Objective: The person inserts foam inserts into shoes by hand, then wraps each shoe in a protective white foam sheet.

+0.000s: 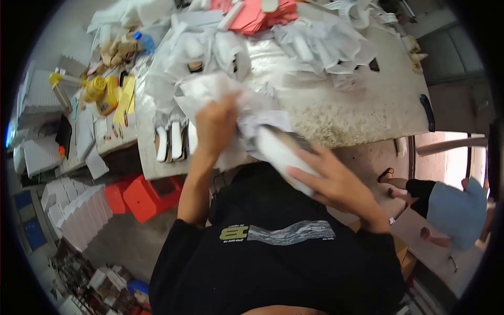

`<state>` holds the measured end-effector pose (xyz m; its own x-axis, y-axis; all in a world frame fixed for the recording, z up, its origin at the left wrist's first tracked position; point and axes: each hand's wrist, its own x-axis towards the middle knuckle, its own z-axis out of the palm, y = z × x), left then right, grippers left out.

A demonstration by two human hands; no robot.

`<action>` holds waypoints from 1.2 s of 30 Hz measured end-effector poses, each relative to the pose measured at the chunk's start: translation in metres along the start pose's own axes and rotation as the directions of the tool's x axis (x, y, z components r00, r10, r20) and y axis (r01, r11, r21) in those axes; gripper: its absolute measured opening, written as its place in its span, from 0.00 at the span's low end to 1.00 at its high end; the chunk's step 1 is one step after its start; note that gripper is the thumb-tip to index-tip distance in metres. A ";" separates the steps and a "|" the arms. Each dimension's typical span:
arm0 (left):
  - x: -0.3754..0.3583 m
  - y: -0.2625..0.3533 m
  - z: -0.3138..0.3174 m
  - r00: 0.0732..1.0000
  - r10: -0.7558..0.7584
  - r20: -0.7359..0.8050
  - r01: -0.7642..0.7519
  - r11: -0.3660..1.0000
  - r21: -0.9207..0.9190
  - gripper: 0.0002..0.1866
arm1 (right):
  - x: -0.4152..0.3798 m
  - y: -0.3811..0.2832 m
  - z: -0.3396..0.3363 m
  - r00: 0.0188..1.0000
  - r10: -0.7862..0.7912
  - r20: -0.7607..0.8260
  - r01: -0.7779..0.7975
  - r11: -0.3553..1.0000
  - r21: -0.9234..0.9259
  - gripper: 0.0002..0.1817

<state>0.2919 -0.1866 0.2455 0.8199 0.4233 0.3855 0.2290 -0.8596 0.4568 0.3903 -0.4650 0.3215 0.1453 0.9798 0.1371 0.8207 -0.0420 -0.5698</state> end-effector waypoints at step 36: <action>-0.069 -0.049 -0.089 0.523 -0.798 -0.298 0.609 0.595 -0.525 0.17 | 0.060 0.109 0.267 0.808 0.425 -0.407 -0.492 0.868 -0.071 0.38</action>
<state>0.1774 -0.1482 0.2684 0.0894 0.9931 0.0762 0.3598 -0.1035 0.9273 0.3410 -0.3590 0.0509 0.6915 0.6946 0.1983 0.6795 -0.5325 -0.5047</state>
